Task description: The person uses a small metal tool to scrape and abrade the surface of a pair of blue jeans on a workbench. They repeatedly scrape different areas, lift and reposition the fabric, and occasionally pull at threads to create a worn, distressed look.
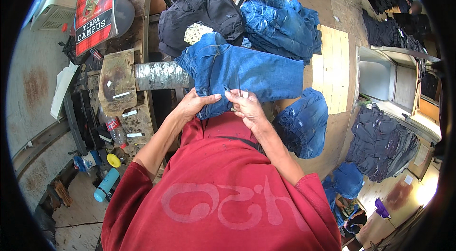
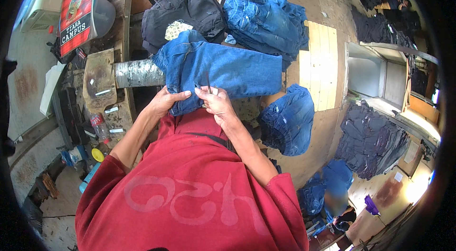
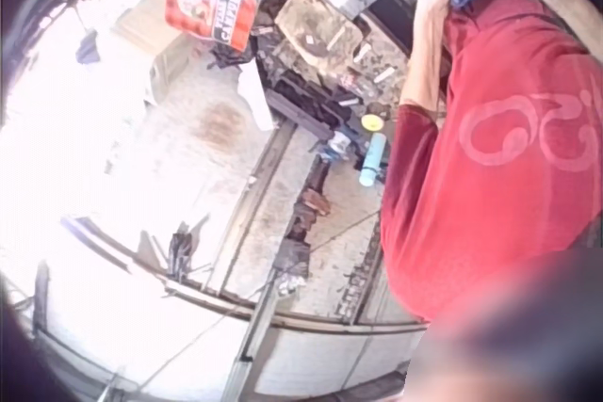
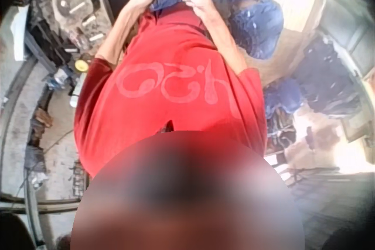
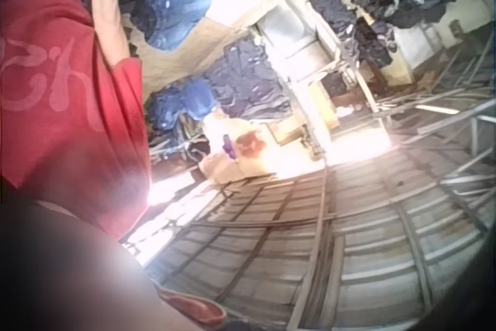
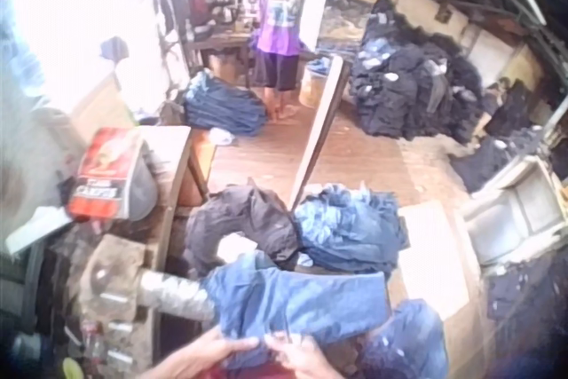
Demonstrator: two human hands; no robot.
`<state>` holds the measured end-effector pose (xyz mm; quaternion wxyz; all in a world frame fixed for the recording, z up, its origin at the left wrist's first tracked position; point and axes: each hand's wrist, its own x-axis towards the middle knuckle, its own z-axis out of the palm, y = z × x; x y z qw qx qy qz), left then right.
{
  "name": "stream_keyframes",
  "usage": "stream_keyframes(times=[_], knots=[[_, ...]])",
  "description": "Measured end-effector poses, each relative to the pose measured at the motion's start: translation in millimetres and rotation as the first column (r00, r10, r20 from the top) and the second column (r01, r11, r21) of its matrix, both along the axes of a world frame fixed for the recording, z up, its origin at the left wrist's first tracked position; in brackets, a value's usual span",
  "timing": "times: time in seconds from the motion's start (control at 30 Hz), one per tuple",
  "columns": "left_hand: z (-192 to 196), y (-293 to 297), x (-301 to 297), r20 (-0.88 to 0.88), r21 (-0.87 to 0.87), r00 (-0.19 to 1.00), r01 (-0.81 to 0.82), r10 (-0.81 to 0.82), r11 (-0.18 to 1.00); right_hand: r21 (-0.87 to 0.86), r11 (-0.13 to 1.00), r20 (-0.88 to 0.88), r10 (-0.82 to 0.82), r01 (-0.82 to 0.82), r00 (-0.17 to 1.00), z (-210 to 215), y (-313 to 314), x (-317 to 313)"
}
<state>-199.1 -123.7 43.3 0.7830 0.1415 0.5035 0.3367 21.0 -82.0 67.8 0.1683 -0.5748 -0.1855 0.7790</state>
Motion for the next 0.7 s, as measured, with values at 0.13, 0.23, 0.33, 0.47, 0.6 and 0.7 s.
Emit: stream_keyframes(times=[0.13, 0.23, 0.33, 0.47, 0.6, 0.7], knots=[[-5.6, -4.0, -5.4, 0.056, -0.024, 0.997, -0.045, 0.046, 0.999, -0.211, 0.942, -0.175, -0.301, 0.263, 0.937, -5.3, -1.9, 7.3], [-6.1, -4.6, -6.8, 0.085, -0.029, 0.995, -0.039, 0.042, 0.999, -0.148, 0.966, -0.158, -0.235, 0.212, 0.959, -1.7, -1.5, 7.0], [-3.1, -3.8, -4.3, 0.042, 0.034, 0.999, -0.022, 0.021, 0.999, 0.048, 0.999, 0.015, 0.02, -0.021, 1.0, 5.8, -0.6, 5.1], [2.1, -1.3, -2.3, -0.07, 0.084, 0.998, 0.015, -0.009, 0.996, 0.133, 0.99, -0.013, 0.04, -0.038, 0.999, 10.3, 1.4, 1.4], [2.2, -3.1, -2.4, -0.213, 0.054, 0.977, 0.017, -0.006, 0.998, 0.054, 0.984, -0.123, -0.16, 0.168, 0.979, 7.2, -2.9, -1.3], [0.2, -5.8, 2.0, -0.154, 0.023, 0.983, -0.099, 0.102, 0.995, 0.129, 0.985, -0.074, -0.109, 0.118, 0.991, 4.4, -7.3, 0.0]])
